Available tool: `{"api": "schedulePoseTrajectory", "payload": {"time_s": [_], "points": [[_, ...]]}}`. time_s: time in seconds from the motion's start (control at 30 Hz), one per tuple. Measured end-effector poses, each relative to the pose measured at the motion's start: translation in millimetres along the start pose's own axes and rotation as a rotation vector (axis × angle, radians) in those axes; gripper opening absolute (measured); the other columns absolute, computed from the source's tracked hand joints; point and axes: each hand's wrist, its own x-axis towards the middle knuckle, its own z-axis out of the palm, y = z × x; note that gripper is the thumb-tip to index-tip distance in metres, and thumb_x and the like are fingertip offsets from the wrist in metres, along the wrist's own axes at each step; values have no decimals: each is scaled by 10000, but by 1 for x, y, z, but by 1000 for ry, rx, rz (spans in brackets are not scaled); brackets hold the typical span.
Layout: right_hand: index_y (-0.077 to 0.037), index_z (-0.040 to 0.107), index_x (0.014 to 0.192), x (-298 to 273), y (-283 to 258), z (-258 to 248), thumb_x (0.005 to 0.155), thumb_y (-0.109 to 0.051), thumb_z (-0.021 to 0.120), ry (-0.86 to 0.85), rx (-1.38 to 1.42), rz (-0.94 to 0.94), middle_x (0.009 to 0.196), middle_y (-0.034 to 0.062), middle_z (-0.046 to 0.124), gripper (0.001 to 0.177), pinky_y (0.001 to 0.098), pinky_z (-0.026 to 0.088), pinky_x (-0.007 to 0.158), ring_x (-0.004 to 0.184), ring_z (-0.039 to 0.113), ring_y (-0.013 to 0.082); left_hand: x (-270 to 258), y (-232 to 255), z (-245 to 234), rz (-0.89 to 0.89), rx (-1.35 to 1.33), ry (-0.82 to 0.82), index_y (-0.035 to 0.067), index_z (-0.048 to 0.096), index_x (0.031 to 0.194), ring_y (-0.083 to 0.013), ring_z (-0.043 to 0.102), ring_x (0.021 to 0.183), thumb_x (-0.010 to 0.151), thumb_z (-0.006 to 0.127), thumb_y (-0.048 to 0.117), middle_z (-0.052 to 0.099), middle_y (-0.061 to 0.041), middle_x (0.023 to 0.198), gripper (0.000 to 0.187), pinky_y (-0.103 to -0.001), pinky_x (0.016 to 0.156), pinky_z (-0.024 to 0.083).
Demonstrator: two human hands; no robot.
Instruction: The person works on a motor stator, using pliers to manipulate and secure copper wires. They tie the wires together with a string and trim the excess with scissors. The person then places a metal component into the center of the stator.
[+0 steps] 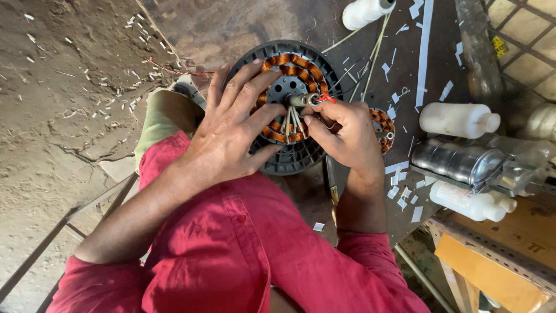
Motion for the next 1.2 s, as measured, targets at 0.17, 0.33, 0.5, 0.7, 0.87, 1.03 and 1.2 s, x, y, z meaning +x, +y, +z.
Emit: {"api": "schedulePoseTrajectory", "payload": {"time_s": [0.17, 0.33, 0.5, 0.7, 0.87, 1.03, 1.2], "points": [[50, 723, 988, 1, 0, 0, 914, 20, 703, 1, -35, -28, 671, 44, 636, 82, 231, 391, 514, 566, 538, 18, -3, 10, 10, -115, -69, 50, 83, 694, 1204, -383, 241, 1541, 694, 924, 218, 365, -144, 1606, 576, -659, 1251, 137], [51, 700, 981, 3, 1, -2, 924, 34, 681, -11, -5, -40, 696, 39, 645, 62, 228, 414, 538, 607, 550, 20, -3, 11, 14, -200, -122, 38, 135, 716, 1164, -393, 208, 1537, 648, 930, 195, 357, -113, 1598, 561, -660, 1230, 105], [46, 720, 961, 4, -2, 1, 912, 38, 711, 15, -58, -40, 592, 31, 544, 51, 248, 352, 501, 539, 465, 24, -1, 9, 15, -213, -128, 31, 148, 723, 1151, -390, 219, 1532, 632, 925, 165, 363, -99, 1594, 558, -655, 1226, 117], [41, 769, 1058, 2, -11, 16, 907, 44, 744, 149, -127, -35, 537, 42, 461, 153, 268, 297, 482, 501, 391, 37, -3, 8, 17, -180, -129, 75, 142, 722, 1146, -383, 238, 1540, 646, 908, 134, 381, -102, 1587, 533, -626, 1252, 149], [33, 698, 993, 0, -15, 12, 944, 34, 716, 120, -99, -77, 650, 46, 597, 52, 257, 392, 532, 557, 512, 50, -8, 9, 16, -179, -165, 125, 84, 679, 1200, -398, 254, 1552, 702, 913, 167, 400, -119, 1586, 556, -613, 1271, 199], [5, 691, 1022, -1, -18, -1, 897, 3, 724, 19, -361, -190, 872, 97, 678, 129, 355, 496, 753, 803, 652, 231, -13, 12, 19, -142, -103, 156, 94, 701, 1167, -395, 270, 1530, 705, 927, 197, 386, -150, 1580, 525, -634, 1262, 191], [-13, 710, 1084, 4, -21, -8, 873, -13, 712, -40, -376, -236, 1200, 154, 618, 211, 404, 439, 993, 1115, 584, 306, -14, 14, 22, -162, -99, 162, 108, 726, 1164, -391, 261, 1527, 692, 903, 157, 357, -147, 1601, 506, -665, 1240, 172]]}}
